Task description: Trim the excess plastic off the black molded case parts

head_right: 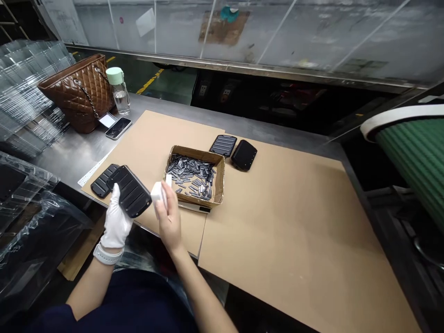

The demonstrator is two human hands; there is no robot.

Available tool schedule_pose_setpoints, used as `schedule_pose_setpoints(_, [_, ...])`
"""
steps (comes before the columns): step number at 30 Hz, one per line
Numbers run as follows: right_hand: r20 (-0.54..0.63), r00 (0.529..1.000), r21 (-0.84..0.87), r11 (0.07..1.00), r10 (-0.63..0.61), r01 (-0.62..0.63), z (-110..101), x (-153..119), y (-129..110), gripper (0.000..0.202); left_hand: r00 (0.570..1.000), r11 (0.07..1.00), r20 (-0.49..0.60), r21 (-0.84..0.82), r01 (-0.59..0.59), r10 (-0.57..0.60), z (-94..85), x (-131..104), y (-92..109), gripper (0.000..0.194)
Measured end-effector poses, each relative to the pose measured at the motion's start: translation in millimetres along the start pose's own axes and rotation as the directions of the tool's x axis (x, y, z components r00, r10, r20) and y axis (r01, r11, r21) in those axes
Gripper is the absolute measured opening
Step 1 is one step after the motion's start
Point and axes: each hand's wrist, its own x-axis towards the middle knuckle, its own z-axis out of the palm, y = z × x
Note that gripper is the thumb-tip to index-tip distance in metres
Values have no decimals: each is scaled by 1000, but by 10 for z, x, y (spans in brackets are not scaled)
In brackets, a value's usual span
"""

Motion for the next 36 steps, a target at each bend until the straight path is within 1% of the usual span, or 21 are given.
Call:
schedule_pose_setpoints(1, [-75, 995, -53, 997, -62, 58, 52, -74, 44, 47, 998, 998, 47, -47, 51, -49, 40, 11, -13, 44])
schedule_pose_setpoints(2, [-112, 983, -120, 984, -145, 132, 97, -140, 83, 48, 989, 989, 99, -80, 121, -113, 67, 15, -32, 43])
schedule_pose_setpoints(3, [-95, 966, -193, 956, -241, 220, 132, -195, 116, 50, 973, 977, 148, -92, 194, -179, 81, 13, -56, 41])
schedule_pose_setpoints(4, [-28, 941, -258, 912, -338, 320, 152, -236, 140, 50, 954, 965, 188, -80, 250, -232, 84, 8, -82, 38])
schedule_pose_setpoints(6, [155, 861, -321, 800, -484, 507, 145, -261, 157, 48, 935, 952, 214, -59, 301, -282, 67, -4, -128, 32])
schedule_pose_setpoints(7, [222, 823, -324, 756, -523, 569, 119, -240, 143, 46, 935, 952, 217, -60, 301, -282, 56, -10, -143, 33])
schedule_pose_setpoints(8, [249, 803, -321, 736, -542, 597, 82, -194, 115, 43, 939, 955, 215, -66, 288, -268, 47, -16, -152, 35])
schedule_pose_setpoints(9, [236, 804, -315, 740, -546, 594, 37, -125, 74, 41, 944, 958, 212, -78, 276, -254, 39, -26, -154, 36])
schedule_pose_setpoints(10, [199, 824, -301, 767, -530, 566, -11, -34, 25, 40, 944, 956, 216, -104, 275, -248, 32, -43, -153, 36])
schedule_pose_setpoints(12, [138, 885, -270, 843, -445, 466, -113, 192, -66, 41, 941, 933, 239, -210, 292, -241, 13, -98, -150, 30])
schedule_pose_setpoints(14, [116, 924, -281, 880, -365, 383, -223, 439, -95, 42, 944, 888, 262, -358, 289, -202, -19, -175, -160, 23])
schedule_pose_setpoints(16, [74, 948, -369, 875, -310, 314, -351, 664, -22, 42, 957, 853, 257, -462, 242, -132, -54, -244, -181, 19])
schedule_pose_setpoints(19, [-29, 982, -544, 827, -189, 143, -564, 877, 226, 45, 963, 841, 253, -498, 211, -92, -83, -302, -200, 18])
schedule_pose_setpoints(21, [-75, 991, -615, 788, -112, 42, -694, 904, 380, 47, 955, 836, 273, -491, 245, -119, -77, -314, -193, 18])
schedule_pose_setpoints(23, [-108, 990, -635, 772, -96, 5, -792, 850, 451, 49, 946, 827, 289, -489, 277, -146, -59, -317, -178, 18])
schedule_pose_setpoints(25, [-146, 982, -619, 786, -122, 6, -855, 750, 433, 49, 945, 813, 286, -505, 290, -160, -34, -317, -167, 17])
schedule_pose_setpoints(29, [-244, 957, -520, 854, -154, 5, -909, 556, 291, 47, 948, 787, 247, -536, 307, -201, 18, -328, -179, 19])
schedule_pose_setpoints(31, [-282, 948, -459, 889, -144, -1, -922, 491, 245, 47, 951, 802, 219, -516, 301, -217, 34, -331, -197, 21])
schedule_pose_setpoints(33, [-303, 946, -397, 917, -114, -17, -940, 438, 227, 47, 966, 869, 181, -429, 247, -186, 36, -304, -204, 24])
schedule_pose_setpoints(35, [-323, 944, -339, 940, -69, -47, -970, 386, 224, 47, 989, 984, 124, -150, 95, -77, 18, -224, -174, 28])
schedule_pose_setpoints(36, [-338, 940, -314, 947, -48, -65, -990, 359, 224, 47, 995, 1000, 104, 29, 2, -5, 0, -163, -137, 28])
